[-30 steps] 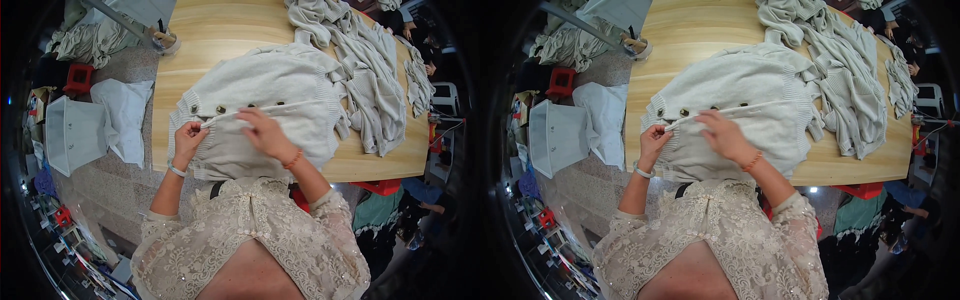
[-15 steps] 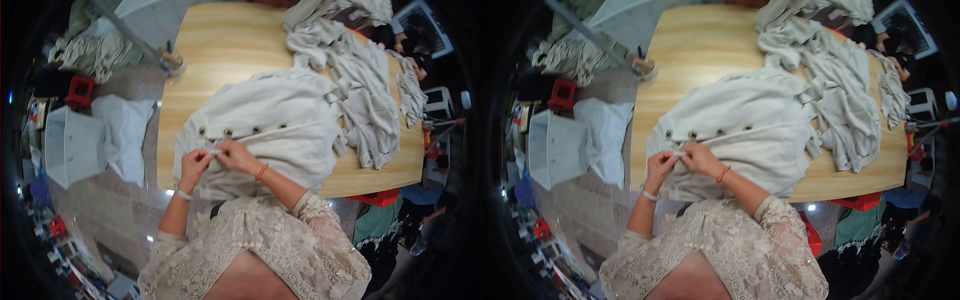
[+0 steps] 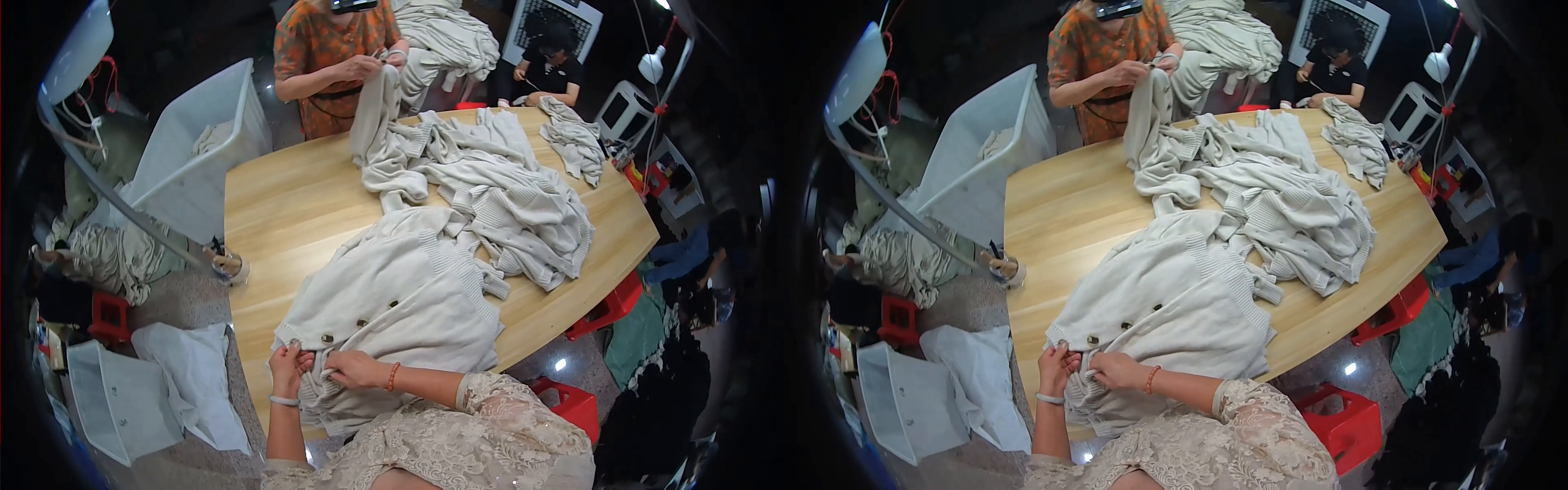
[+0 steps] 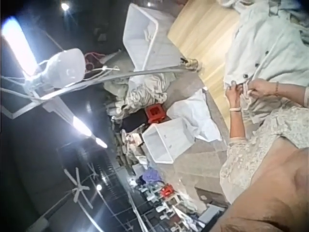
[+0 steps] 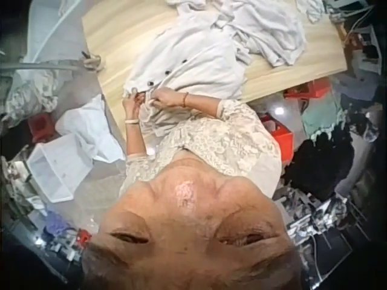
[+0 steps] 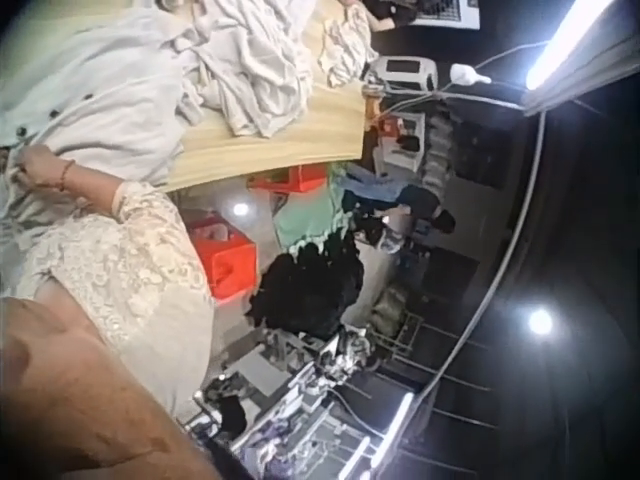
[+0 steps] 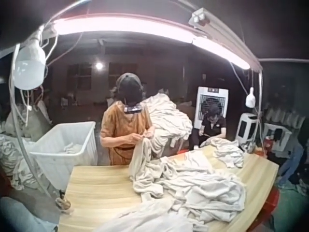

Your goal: Trimming loose threads and inspecting buttons on a cardigan using scissors in a factory.

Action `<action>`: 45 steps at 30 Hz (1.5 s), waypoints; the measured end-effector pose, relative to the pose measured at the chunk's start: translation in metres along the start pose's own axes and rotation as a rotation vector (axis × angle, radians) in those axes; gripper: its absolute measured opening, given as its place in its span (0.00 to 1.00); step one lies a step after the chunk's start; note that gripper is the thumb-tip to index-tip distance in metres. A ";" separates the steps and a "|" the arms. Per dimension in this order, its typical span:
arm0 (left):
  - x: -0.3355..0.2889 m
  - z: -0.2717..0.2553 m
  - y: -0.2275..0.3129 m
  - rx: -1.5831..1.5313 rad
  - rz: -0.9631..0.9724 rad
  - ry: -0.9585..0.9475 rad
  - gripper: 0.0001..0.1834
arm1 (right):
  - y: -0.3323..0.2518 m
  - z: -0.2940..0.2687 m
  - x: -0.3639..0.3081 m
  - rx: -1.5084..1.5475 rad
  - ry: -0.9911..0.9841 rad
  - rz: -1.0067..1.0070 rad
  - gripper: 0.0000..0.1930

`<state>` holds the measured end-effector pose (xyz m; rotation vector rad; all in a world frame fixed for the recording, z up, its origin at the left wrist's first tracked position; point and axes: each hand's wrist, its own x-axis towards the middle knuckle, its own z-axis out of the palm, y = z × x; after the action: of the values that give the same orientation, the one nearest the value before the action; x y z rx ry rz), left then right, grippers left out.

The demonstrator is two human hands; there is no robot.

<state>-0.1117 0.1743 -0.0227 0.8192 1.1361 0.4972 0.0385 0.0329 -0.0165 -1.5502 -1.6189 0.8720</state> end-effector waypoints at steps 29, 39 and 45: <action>-0.107 0.021 -0.008 0.969 0.838 -0.150 0.14 | -0.008 -0.010 -0.015 -0.082 0.183 -0.112 0.11; -0.110 0.047 -0.004 1.111 0.813 -0.136 0.11 | 0.010 -0.003 -0.018 -0.101 0.152 -0.148 0.11; -0.079 0.028 -0.032 0.903 0.856 -0.144 0.05 | 0.013 0.011 -0.017 -0.025 0.182 -0.106 0.08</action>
<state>-0.1159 0.0886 0.0046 2.1308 0.8052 0.5985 0.0359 0.0168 -0.0336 -1.5004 -1.5701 0.6376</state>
